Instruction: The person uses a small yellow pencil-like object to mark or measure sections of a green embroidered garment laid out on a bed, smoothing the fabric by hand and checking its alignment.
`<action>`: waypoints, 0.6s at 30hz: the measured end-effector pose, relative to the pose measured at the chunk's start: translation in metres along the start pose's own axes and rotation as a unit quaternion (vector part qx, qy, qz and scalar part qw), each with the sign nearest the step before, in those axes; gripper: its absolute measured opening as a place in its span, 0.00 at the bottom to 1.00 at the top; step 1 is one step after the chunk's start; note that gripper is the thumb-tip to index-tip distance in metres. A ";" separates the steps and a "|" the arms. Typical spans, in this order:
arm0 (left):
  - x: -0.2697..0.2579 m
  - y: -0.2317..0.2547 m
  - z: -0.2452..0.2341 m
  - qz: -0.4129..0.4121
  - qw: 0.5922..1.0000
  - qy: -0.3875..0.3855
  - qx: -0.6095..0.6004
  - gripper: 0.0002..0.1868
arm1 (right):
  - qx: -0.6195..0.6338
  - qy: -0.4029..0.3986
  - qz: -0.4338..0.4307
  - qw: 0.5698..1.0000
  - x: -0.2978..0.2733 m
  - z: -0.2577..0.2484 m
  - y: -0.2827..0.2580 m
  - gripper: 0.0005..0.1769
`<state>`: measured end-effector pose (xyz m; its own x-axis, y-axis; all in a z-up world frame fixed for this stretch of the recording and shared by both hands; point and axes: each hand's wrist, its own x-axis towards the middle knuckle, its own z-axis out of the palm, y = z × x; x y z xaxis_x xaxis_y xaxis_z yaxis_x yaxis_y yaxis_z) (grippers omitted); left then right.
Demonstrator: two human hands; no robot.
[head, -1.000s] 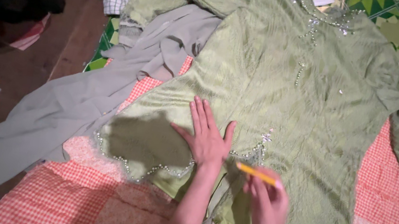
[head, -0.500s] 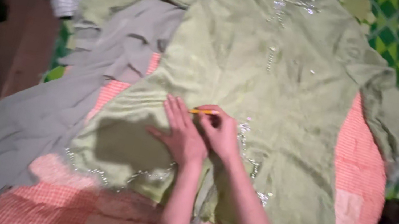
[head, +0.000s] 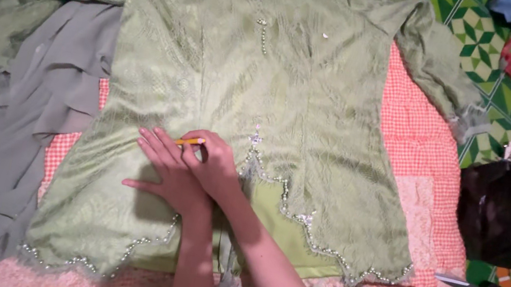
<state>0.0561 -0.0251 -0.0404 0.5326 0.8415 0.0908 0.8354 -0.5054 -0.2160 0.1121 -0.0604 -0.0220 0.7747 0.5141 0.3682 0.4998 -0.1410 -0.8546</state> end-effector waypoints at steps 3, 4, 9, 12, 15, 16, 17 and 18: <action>0.000 0.001 -0.001 0.000 0.999 0.005 0.045 0.37 | 0.029 -0.015 0.065 0.997 0.001 -0.001 0.001 0.08; 0.000 0.001 -0.001 -0.001 0.996 0.004 0.089 0.37 | 0.041 -0.036 0.120 0.991 0.002 -0.001 0.001 0.08; 0.004 0.002 -0.006 -0.016 1.000 -0.015 0.013 0.37 | 0.064 -0.075 0.163 0.982 0.004 -0.004 0.007 0.09; 0.005 0.003 -0.008 -0.022 0.999 -0.024 0.003 0.36 | 0.069 -0.098 0.203 0.972 0.009 -0.008 0.004 0.10; 0.005 -0.001 -0.009 -0.020 0.998 -0.026 -0.054 0.36 | 0.051 -0.114 0.218 0.968 0.014 -0.011 -0.004 0.10; 0.005 0.000 -0.010 -0.019 0.994 -0.026 -0.102 0.36 | 0.040 -0.118 0.219 0.968 0.016 -0.014 -0.007 0.11; 0.005 0.000 -0.011 -0.018 0.994 -0.026 -0.103 0.36 | 0.039 -0.116 0.219 0.968 0.017 -0.016 -0.009 0.11; 0.006 0.000 -0.012 -0.019 0.996 -0.031 -0.076 0.36 | 0.041 -0.123 0.181 0.975 0.018 -0.018 -0.012 0.11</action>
<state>0.0610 -0.0226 -0.0286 0.4938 0.8689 0.0345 0.8687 -0.4912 -0.0634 0.1269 -0.0646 0.0010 0.7728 0.6324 -0.0527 0.1707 -0.2871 -0.9426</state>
